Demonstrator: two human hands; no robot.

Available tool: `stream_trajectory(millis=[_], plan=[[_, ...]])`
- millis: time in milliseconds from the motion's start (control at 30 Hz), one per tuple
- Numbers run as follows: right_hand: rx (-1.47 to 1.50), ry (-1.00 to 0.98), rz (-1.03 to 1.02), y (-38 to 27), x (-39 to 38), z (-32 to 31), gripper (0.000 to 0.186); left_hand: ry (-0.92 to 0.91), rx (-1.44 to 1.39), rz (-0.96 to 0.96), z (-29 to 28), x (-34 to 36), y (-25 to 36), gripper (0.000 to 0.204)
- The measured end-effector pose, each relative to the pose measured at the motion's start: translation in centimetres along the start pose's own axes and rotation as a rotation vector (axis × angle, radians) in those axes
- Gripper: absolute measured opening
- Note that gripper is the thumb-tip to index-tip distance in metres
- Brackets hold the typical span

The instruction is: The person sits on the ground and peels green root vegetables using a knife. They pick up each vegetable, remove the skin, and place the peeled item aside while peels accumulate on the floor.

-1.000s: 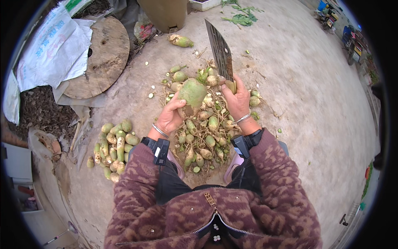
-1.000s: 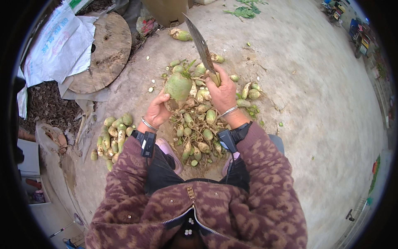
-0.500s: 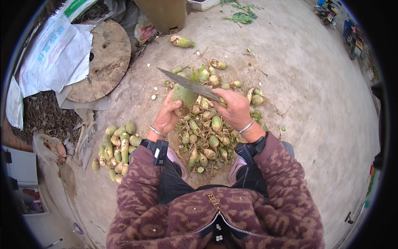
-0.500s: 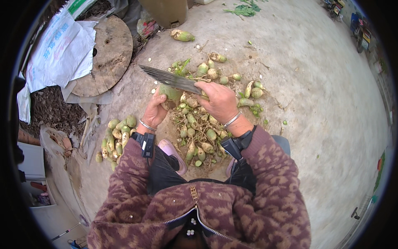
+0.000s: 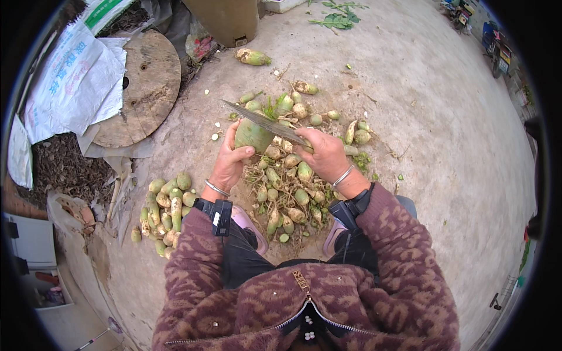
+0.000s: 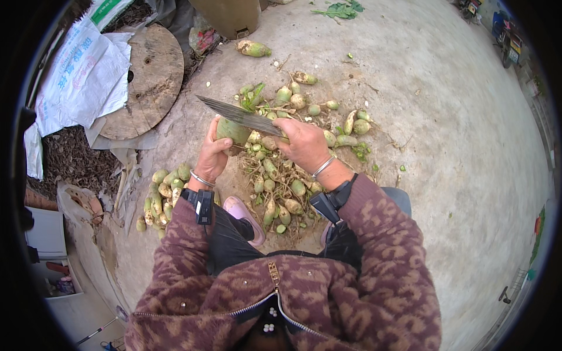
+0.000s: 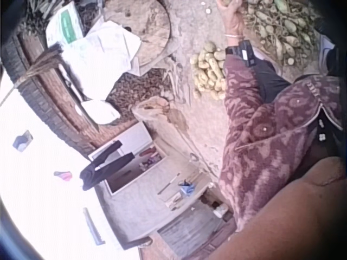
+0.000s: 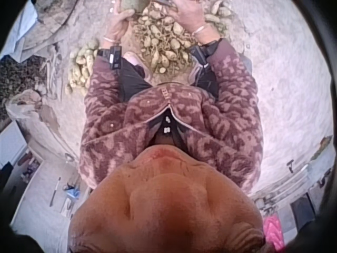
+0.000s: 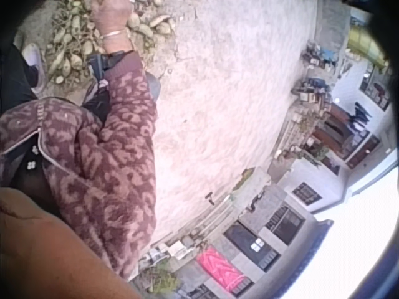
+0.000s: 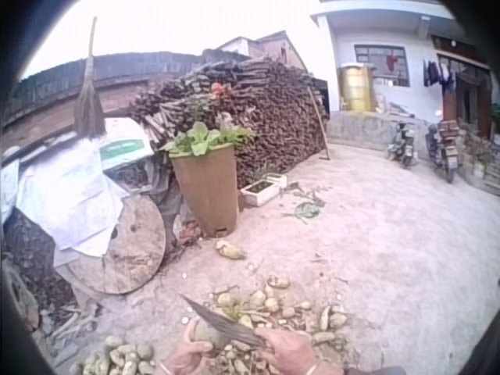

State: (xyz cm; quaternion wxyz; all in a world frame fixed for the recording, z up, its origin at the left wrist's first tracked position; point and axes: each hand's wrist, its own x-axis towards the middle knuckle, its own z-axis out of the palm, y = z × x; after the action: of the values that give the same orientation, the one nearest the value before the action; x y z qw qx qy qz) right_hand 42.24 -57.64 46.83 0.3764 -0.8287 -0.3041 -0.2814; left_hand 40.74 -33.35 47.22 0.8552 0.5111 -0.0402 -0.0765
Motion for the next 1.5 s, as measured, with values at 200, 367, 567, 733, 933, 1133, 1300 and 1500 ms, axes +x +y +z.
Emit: stream_trajectory(millis=[200,367,567,733,933,1133,1300,1500], plan=[[-0.398,-0.927,0.478,7.5,-3.9,2.1,0.031,-0.227,-0.163,0.029,1.6,-1.6,0.7,0.087],[-0.265,-0.729,0.648,9.1,-4.9,2.8,0.042,-0.170,-0.040,0.010,0.9,-1.5,1.5,0.093],[0.442,-0.181,0.811,4.2,0.7,2.0,0.052,-0.066,-0.084,-0.022,0.0,-0.8,1.1,0.084],[0.881,-0.068,0.794,-0.3,1.6,2.8,0.061,0.002,-0.233,-0.032,0.1,-0.2,0.4,0.076],[0.868,0.040,0.715,-3.0,1.7,5.0,0.079,0.015,-0.219,0.097,2.4,0.7,-0.6,0.073],[0.435,-0.050,0.475,-2.9,2.2,4.0,0.088,-0.017,-0.088,0.022,2.5,1.1,-0.3,0.068],[0.442,-0.212,0.444,-1.9,2.1,3.3,0.086,-0.012,0.150,-0.092,0.9,0.8,0.2,0.069],[0.507,-0.105,0.514,-2.2,2.1,3.2,0.080,0.062,-0.015,-0.042,0.6,1.1,-0.5,0.059]])
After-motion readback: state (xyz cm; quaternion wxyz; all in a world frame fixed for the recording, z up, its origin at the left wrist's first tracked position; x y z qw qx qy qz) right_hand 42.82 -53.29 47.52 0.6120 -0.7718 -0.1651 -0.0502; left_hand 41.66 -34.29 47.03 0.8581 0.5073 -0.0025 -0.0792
